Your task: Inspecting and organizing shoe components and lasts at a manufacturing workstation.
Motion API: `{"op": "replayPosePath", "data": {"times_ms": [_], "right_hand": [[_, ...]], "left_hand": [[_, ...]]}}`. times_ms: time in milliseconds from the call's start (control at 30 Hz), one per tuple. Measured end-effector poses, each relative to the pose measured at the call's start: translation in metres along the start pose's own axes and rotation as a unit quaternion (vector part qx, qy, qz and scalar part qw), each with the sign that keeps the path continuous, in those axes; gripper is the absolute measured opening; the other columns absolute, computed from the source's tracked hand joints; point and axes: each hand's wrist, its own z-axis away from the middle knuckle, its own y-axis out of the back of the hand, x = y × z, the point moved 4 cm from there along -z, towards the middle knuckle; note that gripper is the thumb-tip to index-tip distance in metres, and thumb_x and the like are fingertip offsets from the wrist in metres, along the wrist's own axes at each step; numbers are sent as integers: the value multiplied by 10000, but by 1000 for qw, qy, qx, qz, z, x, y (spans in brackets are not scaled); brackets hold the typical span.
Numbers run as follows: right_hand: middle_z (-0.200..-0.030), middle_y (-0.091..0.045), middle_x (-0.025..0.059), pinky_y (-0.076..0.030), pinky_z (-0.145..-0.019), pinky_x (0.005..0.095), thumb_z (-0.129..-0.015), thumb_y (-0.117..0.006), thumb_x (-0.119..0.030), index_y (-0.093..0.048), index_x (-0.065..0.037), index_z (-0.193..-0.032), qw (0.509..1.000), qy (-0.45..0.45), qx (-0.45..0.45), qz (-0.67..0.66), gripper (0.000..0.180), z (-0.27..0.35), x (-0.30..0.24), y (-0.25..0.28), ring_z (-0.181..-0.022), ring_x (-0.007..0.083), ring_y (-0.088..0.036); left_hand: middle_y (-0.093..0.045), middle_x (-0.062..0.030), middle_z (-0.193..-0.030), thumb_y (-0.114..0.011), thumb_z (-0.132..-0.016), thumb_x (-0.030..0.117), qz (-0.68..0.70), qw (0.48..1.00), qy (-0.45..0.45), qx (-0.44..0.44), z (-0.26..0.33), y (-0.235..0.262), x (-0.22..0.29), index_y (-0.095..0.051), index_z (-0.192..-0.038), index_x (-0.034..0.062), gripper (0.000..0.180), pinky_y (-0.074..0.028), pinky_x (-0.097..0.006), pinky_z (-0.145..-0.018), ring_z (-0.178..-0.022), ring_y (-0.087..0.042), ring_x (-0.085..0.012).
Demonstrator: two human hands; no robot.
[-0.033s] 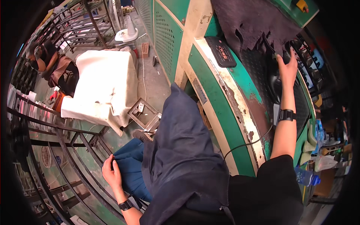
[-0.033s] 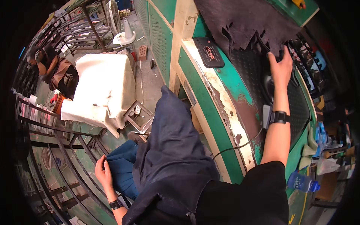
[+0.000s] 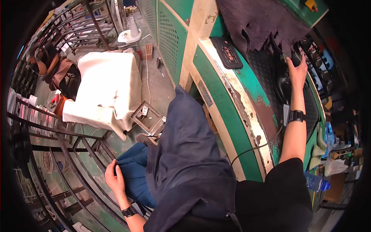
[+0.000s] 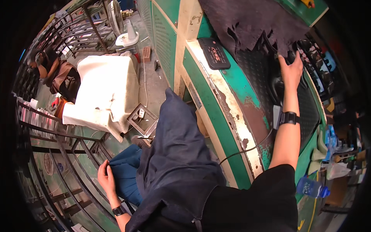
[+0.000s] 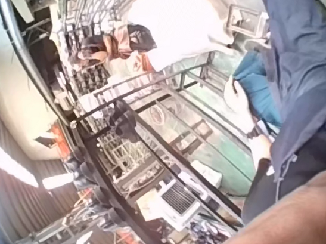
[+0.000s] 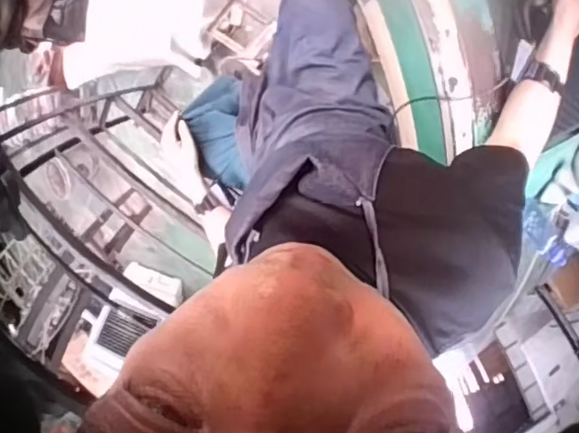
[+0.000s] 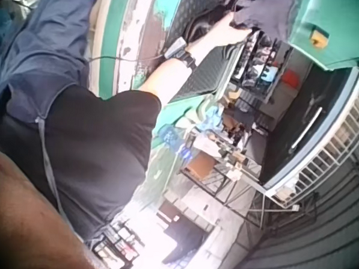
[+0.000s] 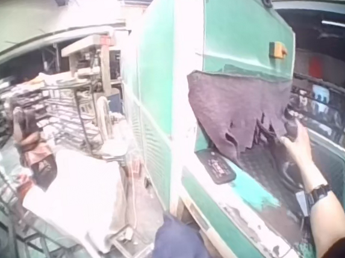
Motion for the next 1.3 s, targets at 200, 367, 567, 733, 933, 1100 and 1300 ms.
{"op": "replayPosePath", "data": {"times_ms": [200, 367, 567, 733, 933, 1100, 1300], "right_hand": [[-1179, -665, 166, -472, -939, 344, -688, -847, -479, -562, 26, -1312, 932, -250, -178, -196, 852, 24, 88, -59, -1068, 255, -645], [-1051, -693, 104, -489, -824, 320, -733, -841, -384, -649, 32, -1174, 888, -294, -198, -292, 636, 30, 81, -51, -897, 201, -647], [-1163, -674, 123, -471, -929, 326, -746, -848, -253, -619, 77, -1212, 884, -271, -42, -380, 614, 45, 69, -5, -1028, 215, -625], [-1441, -484, 221, -376, -1144, 459, -949, -542, -460, -461, 8, -1422, 508, -324, -151, -784, 670, 57, -77, 65, -1337, 355, -472], [-1575, -252, 261, -247, -1192, 551, -957, -425, -609, -329, -49, -1515, 394, -229, -291, -841, 796, 128, -252, 89, -1468, 425, -228], [-1313, -580, 242, -423, -1063, 443, -925, -529, -492, -583, 50, -1251, 302, -267, -471, -785, 635, 247, -311, 17, -1232, 357, -544], [-924, -707, 157, -565, -787, 389, -885, -571, -263, -668, 25, -912, 225, -493, -584, -604, 306, 393, -335, -46, -815, 265, -682]], "left_hand": [[-681, -111, -1096, -540, -987, 85, 81, 995, 43, -27, -5, -2, -11, -634, -1226, -39, 285, -478, -309, -956, -1034, -643, -196], [-693, -130, -1104, -540, -1004, 108, 301, 948, 99, -16, -13, 1, 0, -620, -1253, -37, 299, -499, -335, -950, -1030, -657, -208], [-694, -112, -1148, -547, -984, 75, 443, 888, 3, -124, -51, -44, 107, -615, -1271, -7, 306, -497, -326, -964, -1064, -649, -197], [-520, -165, -1418, -608, -966, 249, 528, 769, -126, -338, -54, -69, 202, -343, -1520, 72, 639, -471, -390, -1022, -1277, -534, -251], [-181, -203, -1612, -673, -861, 541, 678, 516, -7, -523, -29, -61, 273, 106, -1587, 207, 1116, -404, -460, -1085, -1400, -394, -312], [-336, -238, -1510, -559, -965, 406, 774, 405, 188, -449, 22, -56, 197, 100, -1571, 200, 919, -478, -547, -1009, -1239, -544, -401], [-556, -264, -1344, -428, -997, 434, 822, 272, 412, -284, 79, -116, 82, -457, -1417, 7, 600, -469, -612, -1002, -1162, -604, -410]]}}
